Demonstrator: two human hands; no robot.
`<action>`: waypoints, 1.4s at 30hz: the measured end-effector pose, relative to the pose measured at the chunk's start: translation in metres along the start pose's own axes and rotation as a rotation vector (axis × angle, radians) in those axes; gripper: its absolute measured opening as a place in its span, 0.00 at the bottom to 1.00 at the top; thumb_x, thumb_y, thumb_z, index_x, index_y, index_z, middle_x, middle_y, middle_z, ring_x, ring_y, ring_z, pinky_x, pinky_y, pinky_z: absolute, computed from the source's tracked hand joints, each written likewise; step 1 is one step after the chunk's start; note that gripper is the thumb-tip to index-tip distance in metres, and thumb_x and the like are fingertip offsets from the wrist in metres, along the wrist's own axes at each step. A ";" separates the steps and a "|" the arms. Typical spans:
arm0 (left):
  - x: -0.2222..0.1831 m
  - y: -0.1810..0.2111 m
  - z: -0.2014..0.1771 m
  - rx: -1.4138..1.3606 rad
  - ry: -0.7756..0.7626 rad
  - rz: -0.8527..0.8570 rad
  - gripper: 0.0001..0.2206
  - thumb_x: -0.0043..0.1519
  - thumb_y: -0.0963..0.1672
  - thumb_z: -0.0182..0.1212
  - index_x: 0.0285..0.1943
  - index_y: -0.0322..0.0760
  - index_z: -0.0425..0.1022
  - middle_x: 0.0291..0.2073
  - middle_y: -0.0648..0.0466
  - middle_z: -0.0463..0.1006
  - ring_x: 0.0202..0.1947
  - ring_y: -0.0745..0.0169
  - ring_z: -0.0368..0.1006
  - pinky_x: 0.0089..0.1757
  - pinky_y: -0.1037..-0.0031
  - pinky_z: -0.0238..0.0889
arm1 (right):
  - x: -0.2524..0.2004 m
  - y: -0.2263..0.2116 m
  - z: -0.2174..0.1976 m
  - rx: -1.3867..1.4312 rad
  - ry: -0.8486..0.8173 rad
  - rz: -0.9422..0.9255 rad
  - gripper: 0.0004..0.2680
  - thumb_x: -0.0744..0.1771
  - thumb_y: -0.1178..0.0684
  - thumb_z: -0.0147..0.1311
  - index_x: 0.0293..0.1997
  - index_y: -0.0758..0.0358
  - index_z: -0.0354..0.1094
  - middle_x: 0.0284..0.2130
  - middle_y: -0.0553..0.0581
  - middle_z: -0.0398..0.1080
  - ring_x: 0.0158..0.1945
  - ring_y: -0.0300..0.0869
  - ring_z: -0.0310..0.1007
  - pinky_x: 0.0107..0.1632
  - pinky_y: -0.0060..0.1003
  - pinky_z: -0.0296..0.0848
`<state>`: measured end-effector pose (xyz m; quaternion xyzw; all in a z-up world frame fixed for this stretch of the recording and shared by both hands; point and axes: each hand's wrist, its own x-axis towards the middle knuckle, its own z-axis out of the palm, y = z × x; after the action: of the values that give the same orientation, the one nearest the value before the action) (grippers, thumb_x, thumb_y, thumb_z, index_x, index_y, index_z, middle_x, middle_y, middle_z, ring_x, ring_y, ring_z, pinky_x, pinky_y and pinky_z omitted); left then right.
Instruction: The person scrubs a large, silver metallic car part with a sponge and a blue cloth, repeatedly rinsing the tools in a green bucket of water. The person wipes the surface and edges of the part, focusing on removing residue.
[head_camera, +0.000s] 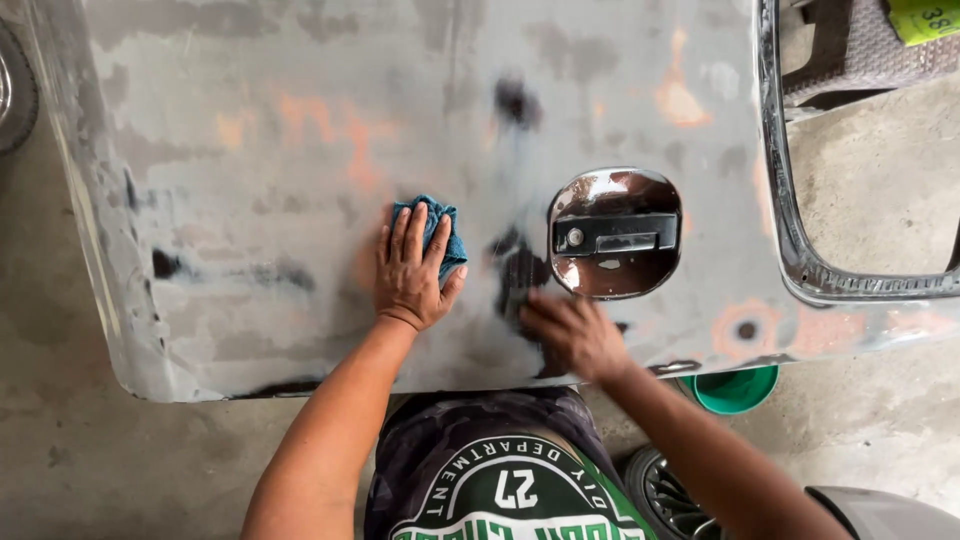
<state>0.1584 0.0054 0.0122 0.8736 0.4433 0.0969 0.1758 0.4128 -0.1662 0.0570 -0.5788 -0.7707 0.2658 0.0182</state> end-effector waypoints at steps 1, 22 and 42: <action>0.001 0.000 0.001 0.000 -0.003 0.003 0.33 0.66 0.58 0.49 0.79 0.45 0.60 0.77 0.42 0.53 0.76 0.38 0.47 0.69 0.45 0.38 | 0.028 0.020 -0.008 0.003 0.000 0.003 0.25 0.61 0.49 0.60 0.67 0.49 0.62 0.69 0.57 0.55 0.59 0.55 0.61 0.58 0.54 0.63; -0.001 -0.001 -0.001 0.024 -0.008 0.011 0.33 0.66 0.57 0.48 0.78 0.44 0.61 0.76 0.42 0.54 0.76 0.38 0.47 0.69 0.45 0.40 | 0.118 0.078 -0.063 -0.292 0.481 0.194 0.16 0.70 0.61 0.47 0.63 0.47 0.71 0.62 0.50 0.69 0.56 0.48 0.71 0.57 0.49 0.70; -0.002 0.001 -0.001 -0.002 -0.001 0.008 0.32 0.66 0.56 0.50 0.79 0.43 0.61 0.76 0.41 0.54 0.76 0.38 0.48 0.69 0.46 0.40 | 0.151 0.086 -0.067 -0.266 0.690 0.337 0.15 0.66 0.60 0.54 0.59 0.54 0.71 0.57 0.56 0.73 0.50 0.54 0.73 0.48 0.49 0.74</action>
<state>0.1581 0.0035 0.0134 0.8753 0.4395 0.0975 0.1767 0.4617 0.0123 0.0349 -0.7497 -0.6413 -0.0468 0.1566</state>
